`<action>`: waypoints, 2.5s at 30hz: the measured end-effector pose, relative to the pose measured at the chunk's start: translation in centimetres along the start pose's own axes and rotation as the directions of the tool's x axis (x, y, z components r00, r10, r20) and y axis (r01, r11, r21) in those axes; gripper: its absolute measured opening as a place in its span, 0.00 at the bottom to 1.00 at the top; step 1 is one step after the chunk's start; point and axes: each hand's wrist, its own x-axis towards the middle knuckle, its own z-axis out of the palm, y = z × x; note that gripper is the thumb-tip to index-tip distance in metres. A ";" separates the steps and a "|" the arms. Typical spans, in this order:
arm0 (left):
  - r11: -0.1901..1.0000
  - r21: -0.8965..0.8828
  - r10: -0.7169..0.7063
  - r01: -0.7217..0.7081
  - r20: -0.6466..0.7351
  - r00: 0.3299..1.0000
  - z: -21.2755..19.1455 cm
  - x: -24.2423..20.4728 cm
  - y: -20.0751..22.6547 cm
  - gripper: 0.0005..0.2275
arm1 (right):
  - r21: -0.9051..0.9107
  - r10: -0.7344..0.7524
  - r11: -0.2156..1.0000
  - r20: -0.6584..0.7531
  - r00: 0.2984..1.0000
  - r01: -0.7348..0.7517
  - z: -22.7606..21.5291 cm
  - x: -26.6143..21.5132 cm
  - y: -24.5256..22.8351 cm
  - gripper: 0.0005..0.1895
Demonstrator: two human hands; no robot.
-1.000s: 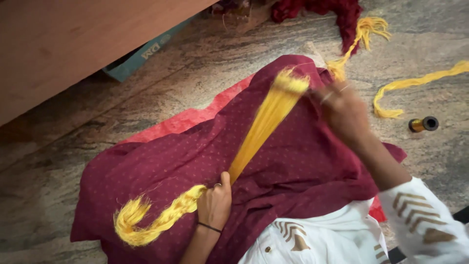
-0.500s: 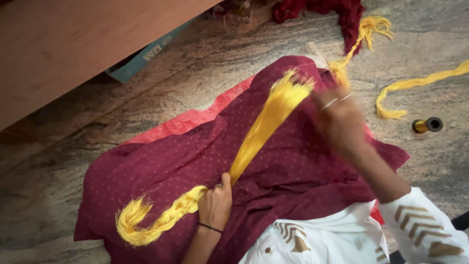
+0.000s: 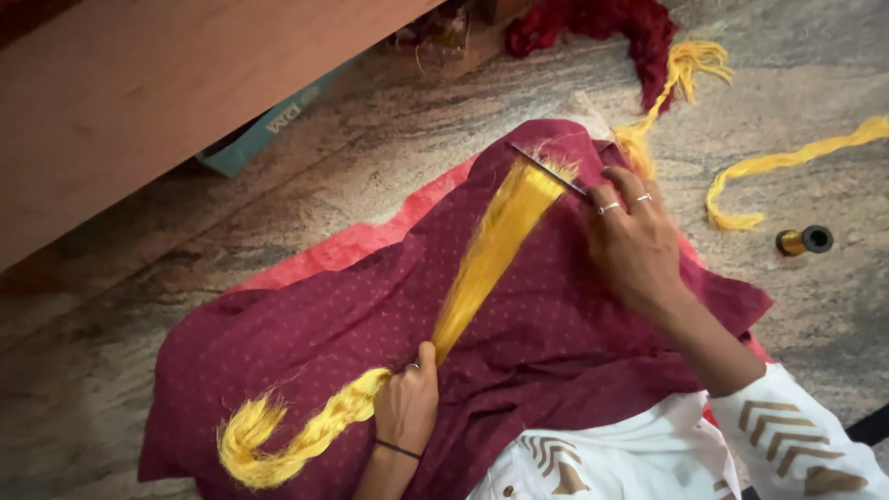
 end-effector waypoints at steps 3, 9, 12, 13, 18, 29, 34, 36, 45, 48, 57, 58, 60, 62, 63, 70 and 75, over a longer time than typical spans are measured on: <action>1.000 0.004 0.001 -0.001 -0.011 1.000 0.3 -0.4 -0.1 0.04 | 0.053 0.112 0.992 0.044 0.993 -0.114 1.1 -0.2 1.1 0.10; 1.000 0.020 -0.003 0.004 -0.051 0.999 0.6 0.0 -0.1 0.05 | 0.132 0.051 0.990 -0.020 0.999 -0.048 0.2 -0.4 -0.5 0.06; 1.000 0.020 -0.002 0.003 -0.015 1.000 0.7 -0.3 -0.3 0.06 | 0.190 -0.315 0.928 -0.065 0.947 0.321 -2.2 -1.7 -4.9 0.13; 1.000 0.013 -0.003 0.003 -0.003 1.000 0.4 -0.2 -0.2 0.07 | 0.267 -0.442 0.859 -0.047 0.896 0.438 -3.4 -1.9 -6.6 0.16; 1.000 -0.003 -0.005 0.005 -0.016 1.000 0.3 -0.1 -0.1 0.07 | 0.117 -0.625 0.781 0.146 0.767 0.614 -0.7 -2.6 -3.9 0.14; 1.000 -0.027 -0.005 0.005 0.008 1.000 -0.1 -0.1 -0.1 0.06 | 0.261 0.079 0.956 0.209 0.975 -0.133 -0.1 -1.4 -2.6 0.11; 1.000 -0.019 0.000 0.000 -0.020 1.000 0.1 -0.1 -0.1 0.05 | 0.327 0.324 0.861 0.237 0.916 -0.389 0.9 -1.2 -1.5 0.08; 1.000 -0.020 -0.004 0.004 -0.022 1.000 0.4 -0.2 -0.2 0.04 | 0.321 0.296 0.884 0.179 0.938 -0.341 0.6 -1.1 -1.4 0.07; 1.000 -0.021 -0.009 0.008 -0.036 0.999 -0.1 -0.4 0.1 0.05 | 0.012 -0.285 0.958 0.008 0.958 0.285 -0.3 -0.8 -1.7 0.08; 1.000 -0.011 0.005 -0.005 -0.042 0.999 -0.2 -0.1 0.0 0.05 | 0.050 -0.260 0.964 -0.037 0.965 0.262 -0.1 -1.2 -2.2 0.08; 1.000 -0.004 0.004 -0.004 -0.012 1.000 0.3 0.1 -0.1 0.05 | 0.061 -0.106 0.993 0.010 0.994 0.106 2.1 -0.5 1.5 0.08; 1.000 -0.015 -0.005 0.005 0.018 1.000 0.4 0.1 -0.1 0.05 | -0.002 -0.131 0.991 0.111 0.985 0.132 2.2 -0.4 1.7 0.08; 1.000 -0.029 -0.010 0.011 0.037 0.999 0.5 0.1 -0.2 0.05 | 0.003 -0.017 1.000 0.163 0.986 0.017 1.0 0.9 1.2 0.09; 0.999 -0.045 -0.023 0.026 0.053 0.998 0.7 -0.1 -0.3 0.05 | 0.003 0.086 0.996 0.217 0.972 -0.089 -0.2 2.1 0.0 0.10; 0.999 -0.035 -0.023 0.024 0.033 0.999 0.7 -0.2 -0.2 0.05 | 0.017 -0.045 0.999 0.116 0.992 0.043 -1.0 2.5 -0.8 0.10; 0.999 -0.053 -0.012 0.014 0.034 0.999 0.3 0.1 -0.1 0.08 | -0.102 -0.143 0.982 0.157 0.977 0.160 2.3 1.7 2.6 0.08; 0.998 -0.057 -0.013 0.017 0.074 0.997 0.9 0.3 -0.2 0.06 | -0.088 -0.325 0.940 0.064 0.944 0.329 1.3 1.4 1.9 0.08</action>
